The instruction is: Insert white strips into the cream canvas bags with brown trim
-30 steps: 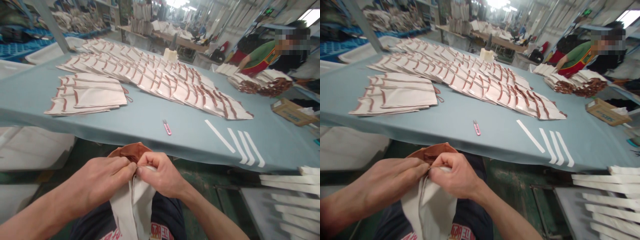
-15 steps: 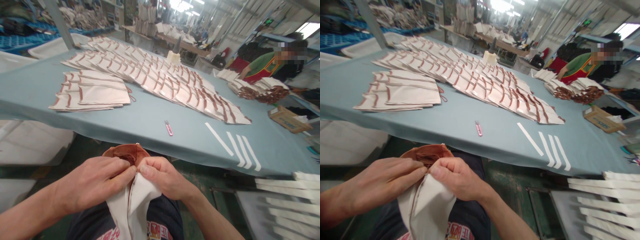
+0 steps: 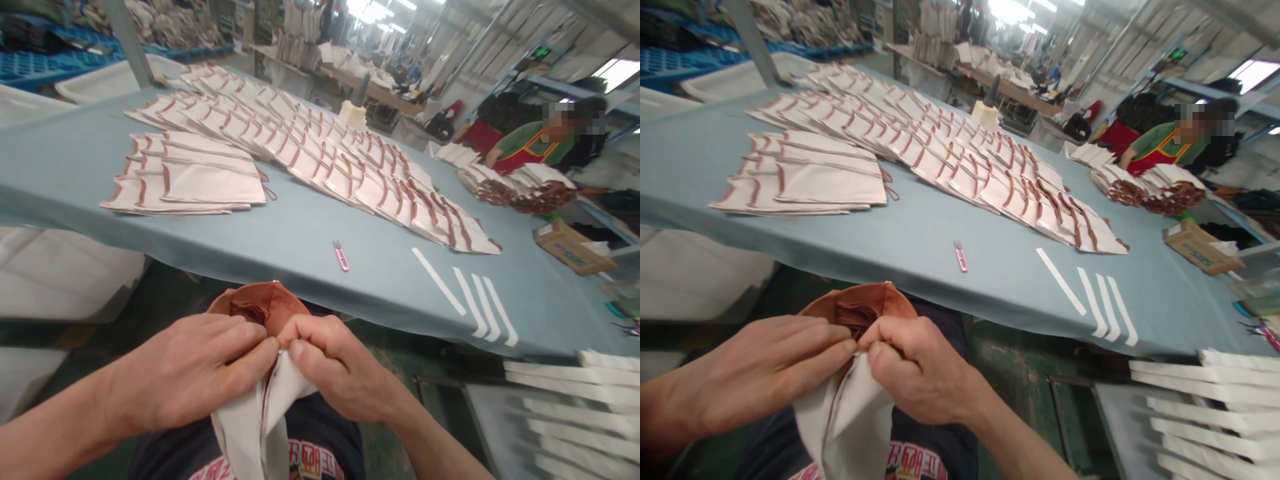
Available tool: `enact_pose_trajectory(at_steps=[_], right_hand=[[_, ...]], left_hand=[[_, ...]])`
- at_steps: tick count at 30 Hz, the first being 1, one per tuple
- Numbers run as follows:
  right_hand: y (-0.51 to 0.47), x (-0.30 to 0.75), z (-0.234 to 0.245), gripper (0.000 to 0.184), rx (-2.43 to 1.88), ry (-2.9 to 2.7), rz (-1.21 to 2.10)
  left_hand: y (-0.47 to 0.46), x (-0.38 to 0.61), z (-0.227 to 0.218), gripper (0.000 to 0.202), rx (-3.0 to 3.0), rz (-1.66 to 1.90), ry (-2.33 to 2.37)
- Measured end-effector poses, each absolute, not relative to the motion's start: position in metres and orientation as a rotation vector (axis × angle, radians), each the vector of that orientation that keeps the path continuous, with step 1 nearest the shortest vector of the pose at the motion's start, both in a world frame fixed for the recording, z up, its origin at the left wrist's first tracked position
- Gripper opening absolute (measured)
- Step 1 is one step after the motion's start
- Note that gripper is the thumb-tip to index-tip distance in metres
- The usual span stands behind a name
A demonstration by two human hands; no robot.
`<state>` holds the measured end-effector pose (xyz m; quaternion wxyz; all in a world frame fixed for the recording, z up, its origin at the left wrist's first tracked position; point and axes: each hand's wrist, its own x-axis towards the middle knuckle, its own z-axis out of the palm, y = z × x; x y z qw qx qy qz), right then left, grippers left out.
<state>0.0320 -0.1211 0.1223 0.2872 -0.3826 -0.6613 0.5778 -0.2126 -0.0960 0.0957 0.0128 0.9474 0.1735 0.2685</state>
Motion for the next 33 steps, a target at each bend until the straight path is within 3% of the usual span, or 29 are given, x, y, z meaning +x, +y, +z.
enact_pose_trajectory(at_steps=[3,7,11,16,18,24,28,33], right_hand=[[-0.122,0.026,0.107,0.038,-1.006,-1.413,1.849],[-0.122,0.021,0.094,0.059,-0.987,-1.221,1.952],[-0.124,0.026,0.101,0.044,-1.007,-1.372,1.827],[-0.126,0.032,0.118,0.018,-1.026,-1.662,1.522],[-0.128,0.032,0.122,0.013,-1.024,-1.705,1.437],[-0.136,0.015,0.120,0.014,-0.896,-1.558,1.477],[-0.135,0.006,0.115,0.022,-0.805,-1.381,1.522],[-0.126,0.029,0.118,0.029,-0.793,-1.529,1.514]], left_hand=[[-0.093,-0.210,0.103,0.037,3.051,0.803,0.429],[-0.093,-0.207,0.107,0.029,2.875,0.901,0.475],[-0.103,-0.206,0.108,0.015,2.629,0.939,0.634],[-0.107,-0.208,0.116,0.017,2.391,0.833,0.720],[-0.103,-0.207,0.122,0.027,2.358,0.760,0.718],[-0.100,-0.192,0.118,0.055,2.381,0.914,0.561],[-0.108,-0.171,0.095,0.053,2.097,1.245,0.578],[-0.099,-0.166,0.082,0.052,2.053,1.226,0.584]])
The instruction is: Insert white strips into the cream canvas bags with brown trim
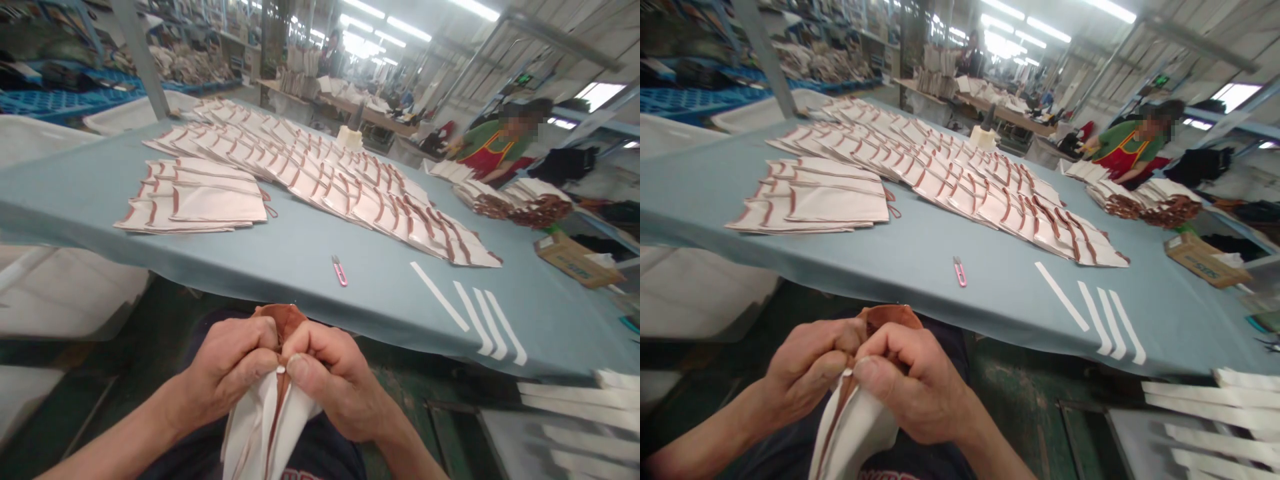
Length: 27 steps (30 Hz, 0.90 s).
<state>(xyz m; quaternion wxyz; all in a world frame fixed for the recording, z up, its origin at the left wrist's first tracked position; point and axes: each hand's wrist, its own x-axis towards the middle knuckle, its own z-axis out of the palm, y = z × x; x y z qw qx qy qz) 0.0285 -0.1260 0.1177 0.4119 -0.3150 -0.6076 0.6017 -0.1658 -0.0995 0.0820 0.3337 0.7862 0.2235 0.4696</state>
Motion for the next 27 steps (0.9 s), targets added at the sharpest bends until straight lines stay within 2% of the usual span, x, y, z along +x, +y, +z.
enact_pose_trajectory(at_steps=[6,11,13,15,20,27], right_hand=[[-0.116,0.053,0.130,0.026,-0.929,-1.826,1.325],[-0.105,0.057,0.134,0.038,-1.012,-1.876,1.255],[-0.102,0.057,0.132,0.041,-0.987,-1.847,1.270],[-0.101,0.057,0.130,0.038,-0.964,-1.831,1.305],[-0.103,0.056,0.131,0.014,-0.934,-1.945,1.255],[-0.102,0.059,0.131,0.014,-0.884,-2.018,1.070]], left_hand=[[-0.087,-0.175,0.112,0.064,2.168,0.954,0.561],[-0.086,-0.169,0.143,0.049,2.127,0.708,0.644],[-0.084,-0.166,0.144,0.049,1.998,0.625,0.685],[-0.081,-0.166,0.138,0.056,1.812,0.585,0.684],[-0.078,-0.175,0.120,0.067,1.495,0.518,0.627],[-0.080,-0.181,0.124,0.065,1.555,0.428,0.697]])
